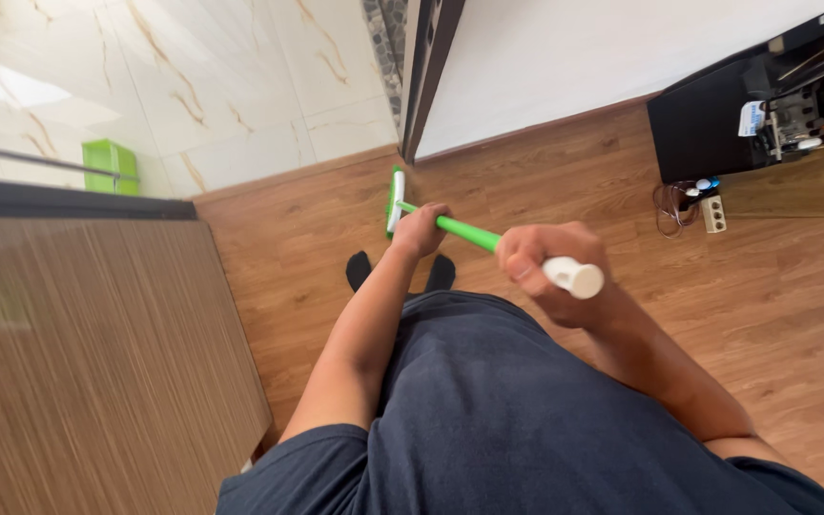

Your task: The person cleans the floor by pushing a squeegee across the tiled and wooden surfaces, moving from a tiled area with a white curtain toward a wooden floor section.

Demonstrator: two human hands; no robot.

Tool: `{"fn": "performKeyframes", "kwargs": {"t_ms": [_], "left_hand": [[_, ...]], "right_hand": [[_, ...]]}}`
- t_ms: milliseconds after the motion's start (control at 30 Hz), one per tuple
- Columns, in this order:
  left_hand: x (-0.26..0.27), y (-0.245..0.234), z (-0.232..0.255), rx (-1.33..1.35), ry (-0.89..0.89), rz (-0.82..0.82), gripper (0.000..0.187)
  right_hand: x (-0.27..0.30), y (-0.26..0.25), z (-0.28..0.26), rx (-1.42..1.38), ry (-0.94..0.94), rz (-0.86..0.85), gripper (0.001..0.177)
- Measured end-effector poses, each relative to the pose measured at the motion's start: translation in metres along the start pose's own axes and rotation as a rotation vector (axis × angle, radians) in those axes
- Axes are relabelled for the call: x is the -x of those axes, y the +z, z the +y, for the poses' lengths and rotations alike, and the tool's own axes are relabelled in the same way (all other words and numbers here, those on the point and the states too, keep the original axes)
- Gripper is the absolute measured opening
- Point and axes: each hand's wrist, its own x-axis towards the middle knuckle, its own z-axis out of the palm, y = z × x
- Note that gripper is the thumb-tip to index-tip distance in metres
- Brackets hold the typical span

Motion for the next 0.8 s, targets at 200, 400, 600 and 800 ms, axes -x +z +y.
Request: {"fn": "performKeyframes", "kwargs": {"t_ms": [200,400,600,800], "left_hand": [[-0.003,0.025,0.037,0.061,0.104,-0.023,0.015],[-0.004,0.049,0.055,0.002,0.094,-0.096,0.017],[-0.004,0.043,0.041,-0.028,0.042,0.004,0.012],[0.004,0.034,0.043,-0.01,-0.008,0.087,0.009]], "right_hand": [[0.009,-0.021,-0.013,0.062,0.023,0.009,0.026],[0.024,-0.028,-0.011,0.183,0.078,-0.02,0.02],[0.041,-0.037,0.003,0.06,0.08,-0.017,0.023],[0.05,-0.043,-0.002,-0.027,-0.002,-0.018,0.027]]}}
